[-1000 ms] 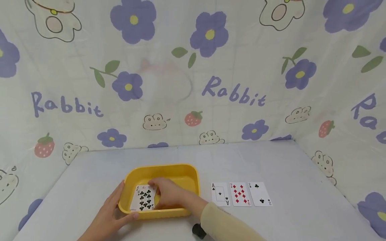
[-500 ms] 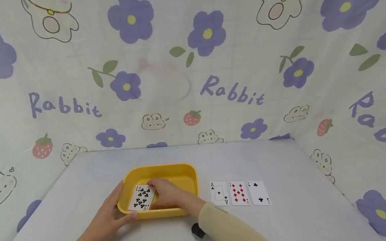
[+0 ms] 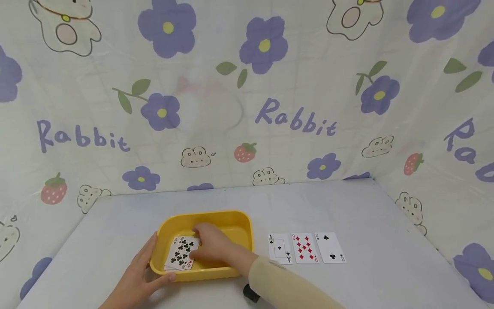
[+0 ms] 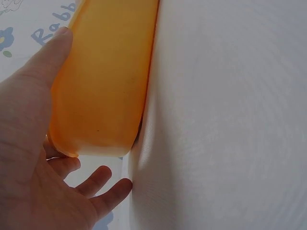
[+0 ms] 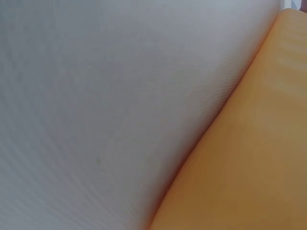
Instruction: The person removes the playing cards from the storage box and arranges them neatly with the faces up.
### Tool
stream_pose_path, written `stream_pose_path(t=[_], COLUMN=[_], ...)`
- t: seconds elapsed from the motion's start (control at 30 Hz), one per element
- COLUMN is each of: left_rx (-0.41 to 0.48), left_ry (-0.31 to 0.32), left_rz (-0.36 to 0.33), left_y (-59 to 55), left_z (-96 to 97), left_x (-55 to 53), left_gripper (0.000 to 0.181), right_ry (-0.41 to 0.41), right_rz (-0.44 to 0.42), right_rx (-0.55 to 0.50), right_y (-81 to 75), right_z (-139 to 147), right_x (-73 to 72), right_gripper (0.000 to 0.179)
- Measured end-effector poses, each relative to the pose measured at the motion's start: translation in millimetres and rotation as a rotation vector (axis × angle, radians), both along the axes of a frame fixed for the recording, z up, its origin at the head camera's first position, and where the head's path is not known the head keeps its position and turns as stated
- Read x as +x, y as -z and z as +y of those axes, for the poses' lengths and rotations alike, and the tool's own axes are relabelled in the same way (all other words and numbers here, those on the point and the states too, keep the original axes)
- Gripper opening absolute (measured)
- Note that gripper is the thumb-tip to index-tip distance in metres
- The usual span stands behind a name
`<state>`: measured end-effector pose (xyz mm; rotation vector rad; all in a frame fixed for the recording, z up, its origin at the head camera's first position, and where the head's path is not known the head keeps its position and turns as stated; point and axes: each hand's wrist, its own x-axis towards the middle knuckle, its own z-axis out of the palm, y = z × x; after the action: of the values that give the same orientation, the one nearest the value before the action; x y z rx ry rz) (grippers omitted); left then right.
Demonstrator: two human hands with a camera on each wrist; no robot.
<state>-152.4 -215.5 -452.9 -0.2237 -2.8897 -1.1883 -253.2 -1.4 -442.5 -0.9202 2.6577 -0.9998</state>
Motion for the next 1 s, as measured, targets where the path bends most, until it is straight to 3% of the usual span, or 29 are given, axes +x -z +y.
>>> stream_pose_path(t=[0.17,0.37,0.5,0.73,1.0], left_rx=[0.005,0.007,0.009,0.005,0.008], left_ry=[0.009,0.01,0.011,0.017,0.001], left_rz=[0.053,0.065,0.046,0.093,0.029], left_y=[3.0,3.5,3.3,6.2,3.6], left_z=[-0.6,0.1,0.5,-2.0,-0.8], left_x=[-0.1,-0.5,-1.6,-1.0,-0.6], left_gripper=[0.117,0.117,0.118,0.117,0.118], right_ry=[0.071,0.044,-0.026,-0.087,-0.167], right_rz=[0.101,0.047,-0.033,-0.083,-0.084], right_rx=[0.004,-0.155,-0.159,-0.11,0.015], right_y=[0.1,-0.6,0.3,-0.5,0.4], right_z=[1.3,3.1,2.6,-0.4,-1.1], right_x=[-1.4,-3.9,-3.5,-2.7,-5.8], right_gripper=[0.045,0.034,0.042,0.066,0.084])
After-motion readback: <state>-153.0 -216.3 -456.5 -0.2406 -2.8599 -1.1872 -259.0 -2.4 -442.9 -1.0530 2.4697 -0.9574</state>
